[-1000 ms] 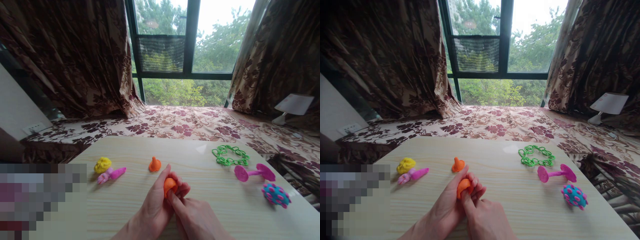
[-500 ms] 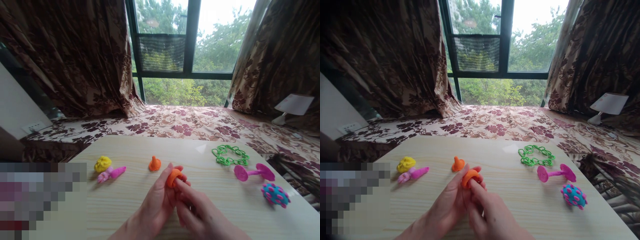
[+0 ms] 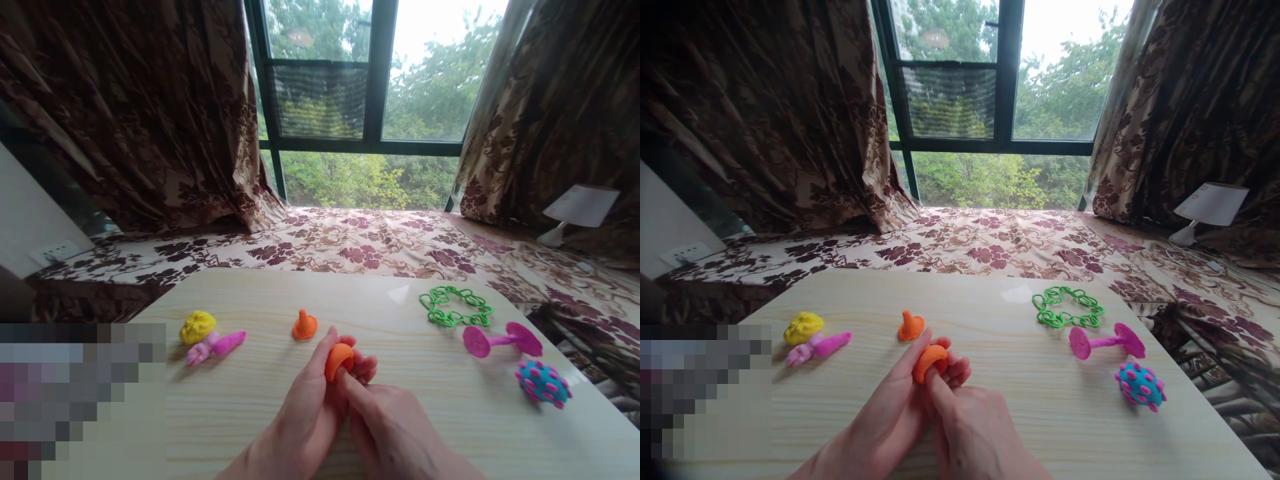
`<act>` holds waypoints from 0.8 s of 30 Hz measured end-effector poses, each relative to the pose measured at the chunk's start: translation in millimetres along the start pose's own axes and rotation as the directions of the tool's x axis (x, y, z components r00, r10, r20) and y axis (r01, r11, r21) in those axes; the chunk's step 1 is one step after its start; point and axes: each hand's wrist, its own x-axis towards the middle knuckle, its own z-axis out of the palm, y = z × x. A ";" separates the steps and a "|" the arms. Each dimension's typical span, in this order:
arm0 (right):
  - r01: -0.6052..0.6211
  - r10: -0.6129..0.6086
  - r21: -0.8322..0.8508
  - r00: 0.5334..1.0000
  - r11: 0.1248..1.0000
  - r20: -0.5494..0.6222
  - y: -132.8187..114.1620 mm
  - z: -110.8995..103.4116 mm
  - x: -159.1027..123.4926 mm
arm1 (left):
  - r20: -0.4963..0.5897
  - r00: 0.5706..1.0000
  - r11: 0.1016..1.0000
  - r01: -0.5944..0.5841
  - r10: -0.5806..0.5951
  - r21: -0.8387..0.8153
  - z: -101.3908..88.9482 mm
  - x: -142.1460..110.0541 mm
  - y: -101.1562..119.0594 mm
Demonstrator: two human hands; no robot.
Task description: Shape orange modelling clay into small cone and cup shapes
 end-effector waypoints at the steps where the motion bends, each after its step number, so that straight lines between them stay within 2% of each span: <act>1: -0.013 0.014 0.073 1.000 0.997 -0.011 -0.7 -2.6 0.7 | 0.021 1.000 1.000 -0.001 0.001 0.003 1.2 -0.8 1.2; 3: -0.064 0.065 0.273 0.998 0.960 0.006 -4.0 -10.9 2.4 | 0.068 0.998 1.000 -0.002 0.001 0.015 3.7 -2.4 4.2; 6: -0.157 0.110 0.558 0.987 0.815 0.118 -13.5 -26.4 4.3 | 0.126 0.992 0.997 -0.006 -0.003 0.071 5.3 -5.0 8.0; 8: -0.198 0.099 0.652 0.978 0.732 0.186 -19.9 -33.2 4.5 | 0.151 0.988 0.992 0.002 -0.021 0.129 4.4 -6.1 9.4; 10: -0.196 0.083 0.657 0.976 0.728 0.200 -22.7 -33.7 3.7 | 0.156 0.987 0.986 0.012 -0.038 0.167 2.8 -6.4 9.6; 12: -0.146 0.081 0.562 0.987 0.814 0.139 -20.1 -28.1 2.4 | 0.134 0.991 0.987 0.009 -0.031 0.162 1.4 -5.5 8.9; 14: -0.078 0.070 0.367 0.997 0.927 0.035 -13.3 -19.9 1.0 | 0.114 0.993 0.992 0.008 -0.023 0.130 0.7 -3.7 7.7; 16: -0.022 0.025 0.154 0.999 0.988 -0.021 -5.3 -12.9 -0.2 | 0.099 0.995 0.997 0.011 -0.019 0.082 0.9 -1.7 6.7; 19: 0.030 -0.028 -0.063 0.999 0.998 0.032 2.8 -8.5 -1.1 | 0.072 0.997 1.000 0.002 -0.002 -0.001 1.5 1.1 6.2; 24: 0.038 -0.015 -0.258 0.996 0.965 0.093 3.3 -4.7 0.0 | -0.021 0.999 0.998 -0.035 0.034 -0.042 0.2 4.7 4.7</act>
